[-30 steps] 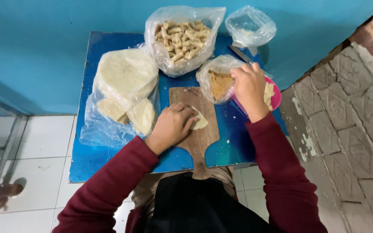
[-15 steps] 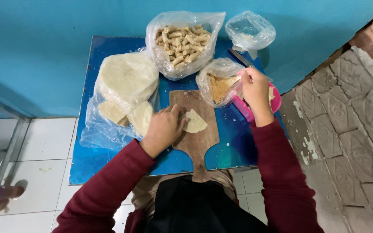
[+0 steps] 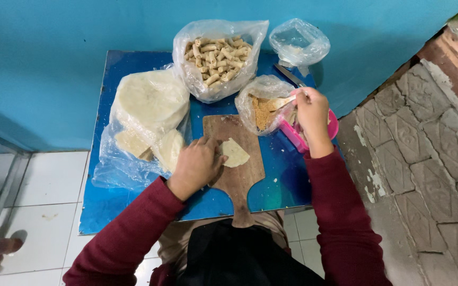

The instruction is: The person spreads brown filling onto small dough squares with a spoon, folds each square over the filling by hand, and stacks the folded pieces on a wooden board. They take new dough pieces from a bag and continue folding one piece at a time.

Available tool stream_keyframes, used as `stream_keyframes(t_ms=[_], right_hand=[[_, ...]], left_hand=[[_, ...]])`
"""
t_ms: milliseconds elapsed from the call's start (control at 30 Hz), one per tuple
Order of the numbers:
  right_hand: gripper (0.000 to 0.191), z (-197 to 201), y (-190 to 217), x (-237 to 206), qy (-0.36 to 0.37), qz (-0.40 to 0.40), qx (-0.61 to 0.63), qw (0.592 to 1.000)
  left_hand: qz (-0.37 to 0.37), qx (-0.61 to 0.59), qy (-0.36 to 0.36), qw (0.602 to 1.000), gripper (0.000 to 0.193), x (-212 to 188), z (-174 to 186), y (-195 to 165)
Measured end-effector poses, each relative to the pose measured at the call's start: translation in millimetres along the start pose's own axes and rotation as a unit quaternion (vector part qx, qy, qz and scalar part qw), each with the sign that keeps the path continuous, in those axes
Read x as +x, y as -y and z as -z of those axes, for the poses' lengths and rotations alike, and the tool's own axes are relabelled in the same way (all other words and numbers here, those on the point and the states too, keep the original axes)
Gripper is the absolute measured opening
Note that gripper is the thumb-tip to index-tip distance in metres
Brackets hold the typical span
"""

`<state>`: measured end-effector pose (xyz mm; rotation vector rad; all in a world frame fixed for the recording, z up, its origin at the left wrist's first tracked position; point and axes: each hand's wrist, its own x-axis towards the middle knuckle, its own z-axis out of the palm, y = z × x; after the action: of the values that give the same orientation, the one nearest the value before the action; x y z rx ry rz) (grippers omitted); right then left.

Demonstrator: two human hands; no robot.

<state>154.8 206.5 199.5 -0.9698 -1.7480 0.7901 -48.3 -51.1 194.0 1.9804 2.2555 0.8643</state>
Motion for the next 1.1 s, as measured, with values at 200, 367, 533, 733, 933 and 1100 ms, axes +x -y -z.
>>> stream_keyframes(t_ms=[200,367,533,733,933,1100], right_hand=[[0.019,-1,2,0,-0.01,-0.025,0.09,0.996],[0.017,-5,1,-9,-0.008,-0.047,0.132,0.99],[0.016,-8,1,-38,0.007,-0.032,0.194,0.98],[0.019,-13,6,-95,0.105,-0.111,0.213,0.965],[0.023,-21,16,-127,0.165,-0.037,0.147,0.975],[0.023,-21,34,-142,0.189,-0.006,0.116,0.975]], left_hand=[[-0.008,-0.02,-0.017,1.0,0.024,-4,-3,4],[-0.064,-0.033,-0.054,0.996,0.026,-8,-7,10],[-0.031,-0.038,-0.077,0.996,0.029,-19,-15,16],[0.031,-0.033,-0.058,0.997,0.028,-23,-21,27],[0.034,-0.04,-0.041,0.998,0.023,-20,-27,30],[0.002,-0.048,-0.078,0.996,0.018,-23,-26,22]])
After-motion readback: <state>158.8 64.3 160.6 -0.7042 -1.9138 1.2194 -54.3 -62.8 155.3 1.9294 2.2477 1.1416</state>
